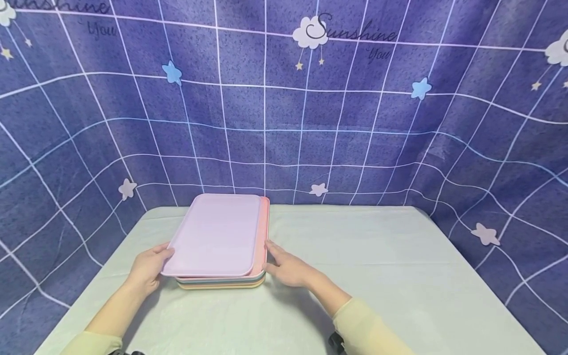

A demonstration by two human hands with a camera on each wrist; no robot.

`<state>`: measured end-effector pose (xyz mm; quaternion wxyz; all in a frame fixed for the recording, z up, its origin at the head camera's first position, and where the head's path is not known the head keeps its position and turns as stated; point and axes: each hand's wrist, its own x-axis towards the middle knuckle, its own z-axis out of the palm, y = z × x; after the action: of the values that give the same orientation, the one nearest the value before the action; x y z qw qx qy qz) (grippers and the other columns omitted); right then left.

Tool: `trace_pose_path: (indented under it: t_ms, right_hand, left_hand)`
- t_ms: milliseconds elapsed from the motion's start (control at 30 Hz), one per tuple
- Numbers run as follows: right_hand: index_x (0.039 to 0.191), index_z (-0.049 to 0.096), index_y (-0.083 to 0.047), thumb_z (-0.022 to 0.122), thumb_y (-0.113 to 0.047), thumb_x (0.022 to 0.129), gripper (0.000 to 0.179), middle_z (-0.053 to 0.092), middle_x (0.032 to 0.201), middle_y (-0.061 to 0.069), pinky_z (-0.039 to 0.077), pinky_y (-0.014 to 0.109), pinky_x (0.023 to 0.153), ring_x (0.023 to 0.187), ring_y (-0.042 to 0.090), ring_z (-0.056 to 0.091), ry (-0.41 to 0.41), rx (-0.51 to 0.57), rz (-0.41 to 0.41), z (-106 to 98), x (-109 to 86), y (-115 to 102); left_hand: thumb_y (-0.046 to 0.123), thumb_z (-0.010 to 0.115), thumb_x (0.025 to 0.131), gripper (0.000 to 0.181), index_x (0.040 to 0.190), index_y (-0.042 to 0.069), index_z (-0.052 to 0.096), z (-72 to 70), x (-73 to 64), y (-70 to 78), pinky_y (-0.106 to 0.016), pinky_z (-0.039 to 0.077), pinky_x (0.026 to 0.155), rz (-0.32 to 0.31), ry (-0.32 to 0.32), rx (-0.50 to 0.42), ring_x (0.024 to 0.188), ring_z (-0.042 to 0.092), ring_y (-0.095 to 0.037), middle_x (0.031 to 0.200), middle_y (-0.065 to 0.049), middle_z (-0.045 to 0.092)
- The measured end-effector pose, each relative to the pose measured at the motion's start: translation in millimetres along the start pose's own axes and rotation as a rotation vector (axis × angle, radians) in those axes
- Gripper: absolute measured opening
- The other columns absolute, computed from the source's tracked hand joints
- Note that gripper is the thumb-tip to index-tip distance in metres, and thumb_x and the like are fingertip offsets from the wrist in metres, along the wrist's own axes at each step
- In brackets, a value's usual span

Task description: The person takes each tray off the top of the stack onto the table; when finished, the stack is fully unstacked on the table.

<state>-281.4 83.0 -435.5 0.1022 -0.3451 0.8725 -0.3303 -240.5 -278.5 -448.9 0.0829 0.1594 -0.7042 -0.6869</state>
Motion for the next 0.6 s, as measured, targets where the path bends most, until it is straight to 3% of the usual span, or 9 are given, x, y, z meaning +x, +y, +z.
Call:
trace_pose_path:
  t_ms: [200, 600]
  right_hand:
    - [0.158, 0.019, 0.005, 0.048, -0.026, 0.107, 0.067, 0.018, 0.165, 0.021, 0.016, 0.048, 0.122, 0.151, 0.036, 0.018, -0.005, 0.001, -0.006, -1.4, -0.3, -4.0]
    - [0.158, 0.019, 0.005, 0.048, -0.027, 0.107, 0.067, 0.018, 0.166, 0.019, 0.018, 0.047, 0.121, 0.150, 0.034, 0.022, 0.003, -0.001, 0.009, -2.3, 6.6, -5.6]
  left_hand:
    - [0.005, 0.049, 0.103, 0.053, 0.150, -0.012, 0.033, -6.7, -1.1, -0.9, -0.020, 0.057, 0.077, -0.037, 0.006, -0.102, 0.081, 0.060, 0.002, 0.151, -0.037, 0.034]
    - [0.004, 0.045, 0.104, 0.058, 0.157, -0.004, 0.022, -19.0, 10.6, 2.4, -0.022, 0.055, 0.088, -0.093, -0.075, -0.264, 0.090, 0.061, 0.002, 0.156, -0.026, 0.027]
